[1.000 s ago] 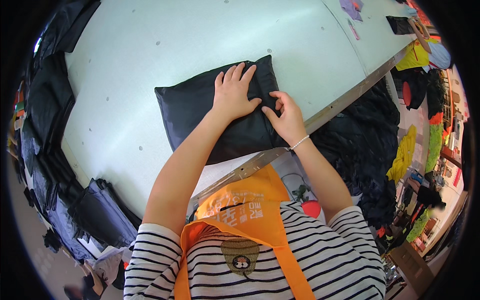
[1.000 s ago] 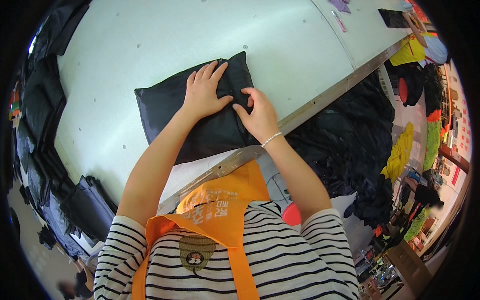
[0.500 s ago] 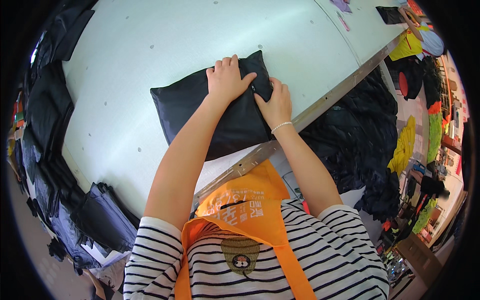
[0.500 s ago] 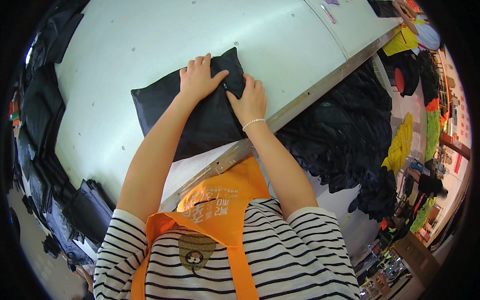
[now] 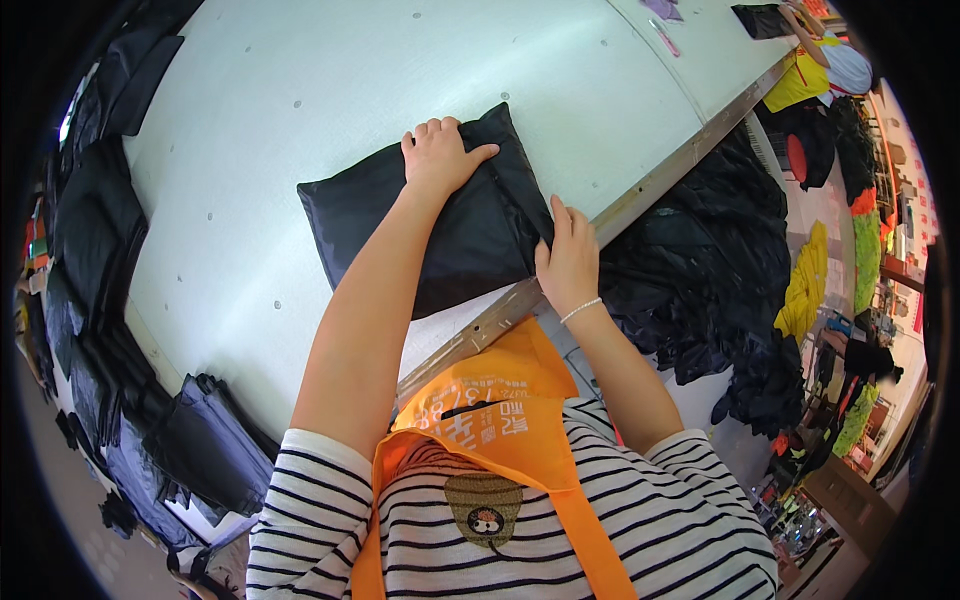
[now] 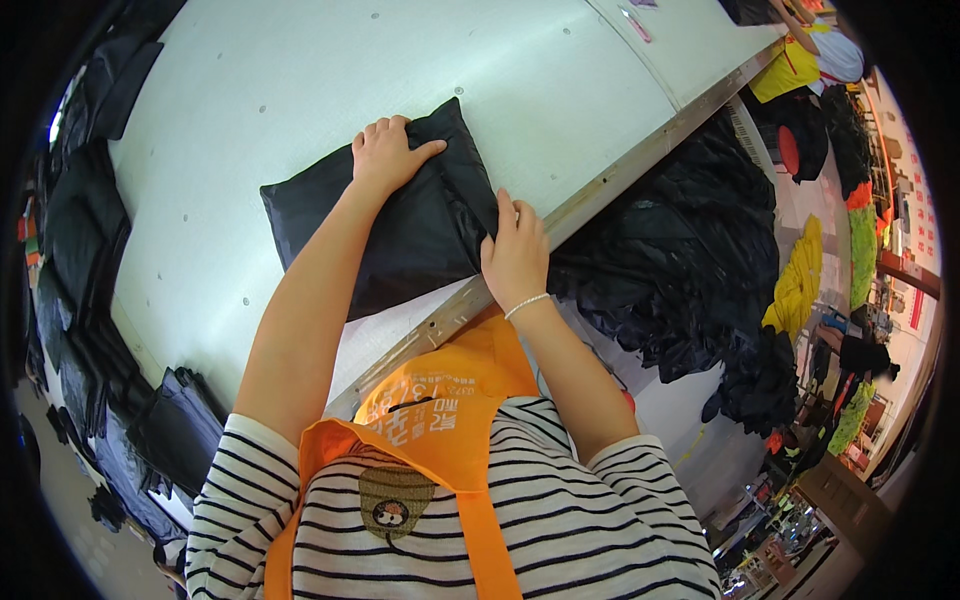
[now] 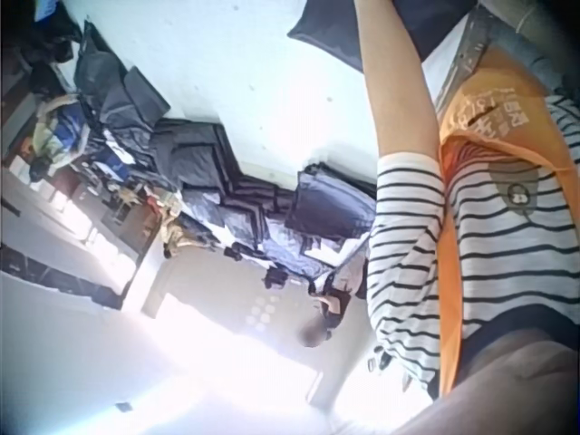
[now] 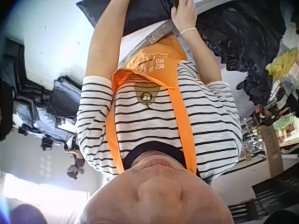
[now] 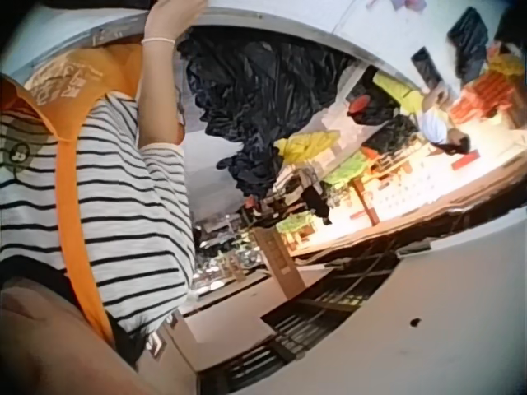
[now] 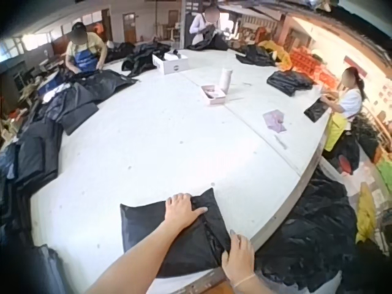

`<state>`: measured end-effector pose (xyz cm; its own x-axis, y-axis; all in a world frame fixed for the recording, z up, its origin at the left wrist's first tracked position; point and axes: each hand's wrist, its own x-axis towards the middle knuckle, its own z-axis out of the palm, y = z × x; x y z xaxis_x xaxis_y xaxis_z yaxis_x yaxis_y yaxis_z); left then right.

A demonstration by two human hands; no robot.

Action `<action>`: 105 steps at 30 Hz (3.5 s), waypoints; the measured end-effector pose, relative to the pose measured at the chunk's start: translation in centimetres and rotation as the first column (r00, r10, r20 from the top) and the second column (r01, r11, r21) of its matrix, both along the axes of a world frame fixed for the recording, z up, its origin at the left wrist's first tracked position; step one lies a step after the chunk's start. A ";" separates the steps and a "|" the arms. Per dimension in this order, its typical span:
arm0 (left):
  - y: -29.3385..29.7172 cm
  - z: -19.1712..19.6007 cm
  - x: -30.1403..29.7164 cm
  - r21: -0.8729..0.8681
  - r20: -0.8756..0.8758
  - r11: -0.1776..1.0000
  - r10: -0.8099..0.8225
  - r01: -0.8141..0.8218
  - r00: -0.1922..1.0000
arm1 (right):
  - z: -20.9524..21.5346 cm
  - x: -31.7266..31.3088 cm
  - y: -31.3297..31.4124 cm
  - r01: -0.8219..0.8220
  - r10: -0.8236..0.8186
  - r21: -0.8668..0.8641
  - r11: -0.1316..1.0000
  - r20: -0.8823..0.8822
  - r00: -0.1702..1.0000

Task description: The person folds a black jacket on a table. They smooth the fabric, fold the sleeves inward, fold the jacket in half, and then fold it again into a compact rectangle. The folded jacket is placed into a white plastic basket.

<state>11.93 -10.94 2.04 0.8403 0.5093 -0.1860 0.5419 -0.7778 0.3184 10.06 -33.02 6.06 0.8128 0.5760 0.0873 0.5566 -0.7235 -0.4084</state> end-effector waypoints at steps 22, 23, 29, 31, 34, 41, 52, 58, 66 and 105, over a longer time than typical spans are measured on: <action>1.7 -0.5 -1.8 -0.314 -0.047 0.939 0.131 -0.139 0.990 | -0.1 1.7 3.4 -0.462 0.466 0.137 0.876 0.002 0.885; 2.0 -0.2 -1.8 -0.313 -0.047 0.940 0.128 -0.136 0.991 | -0.3 2.6 4.2 -0.480 0.490 0.224 0.848 0.014 0.872; 2.1 -0.9 -1.6 -0.330 -0.001 0.931 0.161 -0.152 0.987 | -1.6 6.5 8.1 -0.382 0.447 0.245 0.891 -0.323 0.834; 2.1 -0.8 -1.7 -0.337 -0.012 0.929 0.161 -0.156 0.987 | -1.9 7.3 8.4 -0.452 0.506 0.234 0.861 -0.313 0.803; 2.2 -0.8 -1.8 -0.345 -0.022 0.923 0.173 -0.169 0.985 | -1.7 7.3 9.3 -0.471 0.473 0.095 0.877 -0.341 0.812; 2.0 -1.1 -1.6 -0.330 -0.017 0.930 0.166 -0.162 0.986 | 0.9 10.1 10.0 -0.641 0.482 0.010 0.767 -0.668 0.567; 1.5 0.9 -2.5 -0.246 0.095 0.958 0.172 -0.145 0.980 | 1.5 -0.1 -3.3 -0.427 0.350 -0.007 0.904 -0.557 0.753; -6.6 17.5 -9.3 0.035 0.511 0.971 -0.221 0.237 0.830 | 2.4 5.0 -4.0 0.485 0.298 0.167 0.858 -0.932 -0.205; -8.5 5.3 -24.4 -0.072 0.347 0.818 0.557 -0.571 0.754 | -4.3 3.9 1.4 -0.126 0.169 0.114 0.985 -0.733 0.658; -41.3 1.6 -44.5 -0.611 0.230 -0.507 0.622 -0.609 -0.749 | 7.7 -16.0 0.5 -0.985 0.473 0.109 -0.137 -0.866 -0.161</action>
